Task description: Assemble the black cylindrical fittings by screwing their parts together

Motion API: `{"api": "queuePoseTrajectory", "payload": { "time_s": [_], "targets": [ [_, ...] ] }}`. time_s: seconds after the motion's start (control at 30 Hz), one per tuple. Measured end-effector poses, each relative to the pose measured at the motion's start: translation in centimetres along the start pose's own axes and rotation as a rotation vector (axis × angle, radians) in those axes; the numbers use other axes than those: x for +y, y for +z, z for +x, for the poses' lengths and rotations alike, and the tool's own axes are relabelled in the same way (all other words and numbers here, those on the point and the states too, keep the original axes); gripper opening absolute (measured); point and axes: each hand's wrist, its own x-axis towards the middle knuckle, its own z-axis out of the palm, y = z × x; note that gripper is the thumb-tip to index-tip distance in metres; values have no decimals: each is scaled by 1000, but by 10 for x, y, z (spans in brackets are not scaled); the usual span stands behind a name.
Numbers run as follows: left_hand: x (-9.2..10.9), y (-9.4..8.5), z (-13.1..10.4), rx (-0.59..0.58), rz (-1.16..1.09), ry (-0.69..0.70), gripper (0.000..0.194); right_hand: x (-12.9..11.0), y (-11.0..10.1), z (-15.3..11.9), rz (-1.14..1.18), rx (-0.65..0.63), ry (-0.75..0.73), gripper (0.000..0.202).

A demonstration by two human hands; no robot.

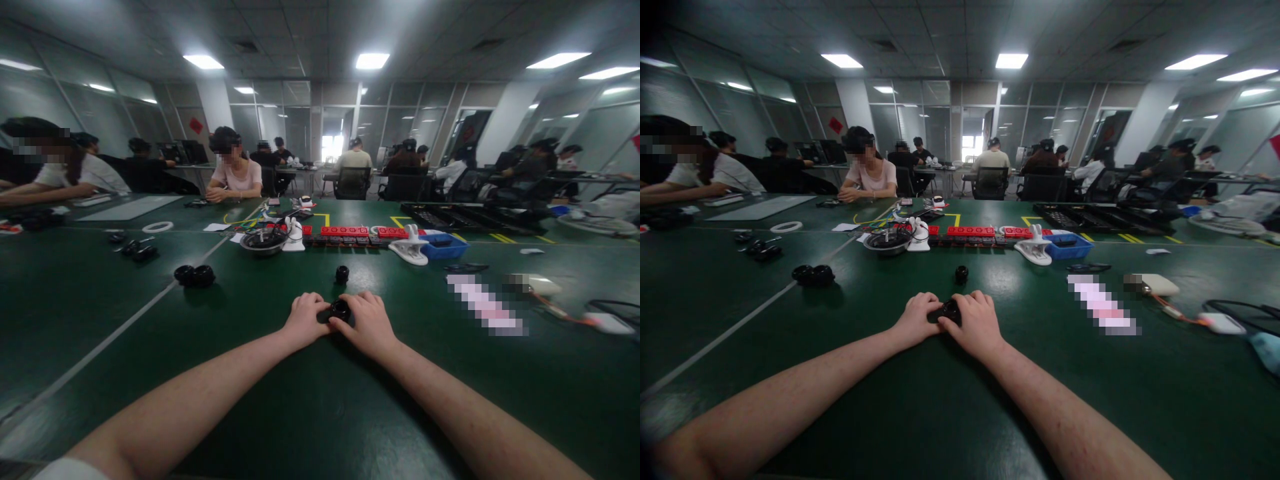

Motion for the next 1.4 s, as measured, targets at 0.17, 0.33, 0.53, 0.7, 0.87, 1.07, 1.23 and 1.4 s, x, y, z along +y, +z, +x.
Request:
{"api": "queuePoseTrajectory", "payload": {
  "time_s": [0.17, 0.33, 0.53, 0.7, 0.87, 1.07, 1.23, 1.4],
  "targets": [
    [0, 1, 0, 15, 3, 11, 37, 0, 0, 1, -25, 15, 16, 34],
    [1, 0, 0, 15, 0, 22, 38, 0, -4, 3, -32, -15, 6, 32],
    [1, 0, 0, 18, 3, 39, 35, -3, -10, 4, -5, -98, -7, 38],
    [1, 3, 0, 35, -7, 22, 43, -3, -11, 2, 26, -107, -16, 42],
    [-1, 4, 0, 36, -15, 37, 38, -3, -8, 1, 24, -21, 12, 44],
    [-1, 5, -1, 61, -9, 50, 35, -3, -4, 1, -56, 18, 26, 31],
    [0, 4, -1, 61, -11, 48, 34, -5, -4, 1, -92, 38, 46, 31],
    [1, 3, -1, 55, -16, 42, 34, -5, -2, 1, -101, 47, 60, 37]
  ]
}}
